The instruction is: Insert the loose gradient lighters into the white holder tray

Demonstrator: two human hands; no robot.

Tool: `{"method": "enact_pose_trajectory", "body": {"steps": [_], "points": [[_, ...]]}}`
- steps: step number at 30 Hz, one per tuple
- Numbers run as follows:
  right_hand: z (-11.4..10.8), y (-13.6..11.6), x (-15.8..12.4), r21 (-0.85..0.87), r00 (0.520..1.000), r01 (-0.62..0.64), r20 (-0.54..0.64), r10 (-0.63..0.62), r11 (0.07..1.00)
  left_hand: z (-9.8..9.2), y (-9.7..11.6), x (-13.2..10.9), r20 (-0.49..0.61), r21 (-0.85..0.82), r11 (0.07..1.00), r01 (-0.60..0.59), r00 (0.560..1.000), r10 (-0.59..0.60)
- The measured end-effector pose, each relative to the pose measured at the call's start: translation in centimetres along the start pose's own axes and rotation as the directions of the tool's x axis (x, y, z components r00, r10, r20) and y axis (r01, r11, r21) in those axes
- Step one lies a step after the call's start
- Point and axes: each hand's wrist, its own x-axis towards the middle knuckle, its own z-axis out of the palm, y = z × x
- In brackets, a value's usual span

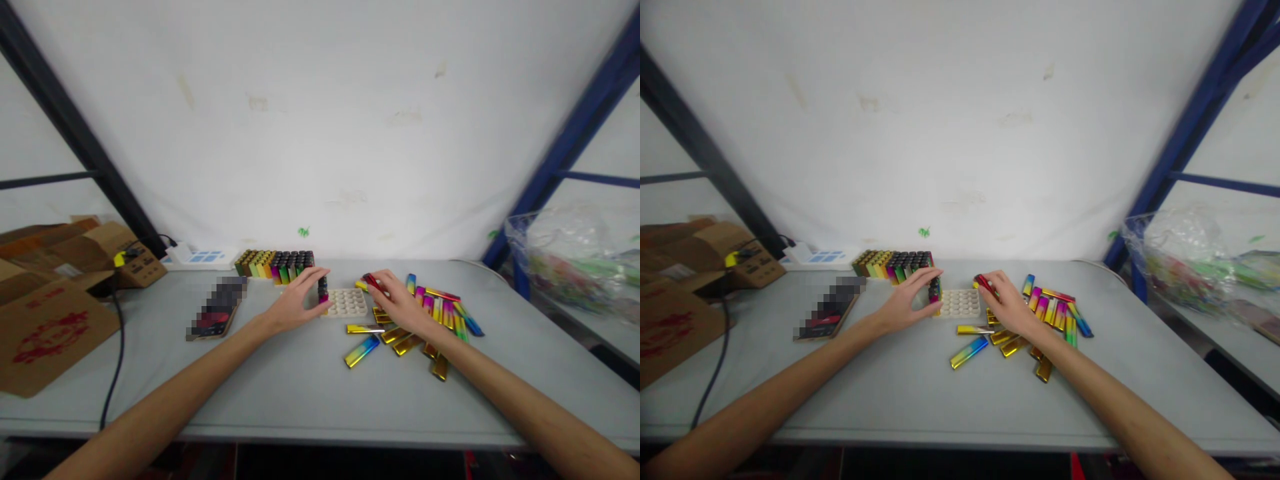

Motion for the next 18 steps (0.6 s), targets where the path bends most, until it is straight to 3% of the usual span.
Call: {"method": "enact_pose_trajectory", "body": {"steps": [3,7,12,18], "points": [[0.1,0.0,0.0,-0.018,0.996,0.076,0.047,-0.075,0.997,0.1,0.4,0.0,-0.071,0.006,1.0,-0.018,0.997,0.018],[0.4,-0.3,-0.3,0.029,0.994,0.082,0.074,-0.084,0.996,0.3,1.3,0.2,-0.174,0.04,0.994,-0.103,0.979,0.109],[1.1,-1.5,-1.0,0.221,0.996,0.058,0.051,-0.07,0.974,0.6,2.7,0.2,-0.192,0.036,0.972,-0.23,0.953,0.233],[1.6,-2.8,-1.3,0.164,0.991,0.124,0.035,-0.132,0.979,0.9,3.5,0.3,-0.231,-0.059,0.965,-0.255,0.944,0.235]]}}
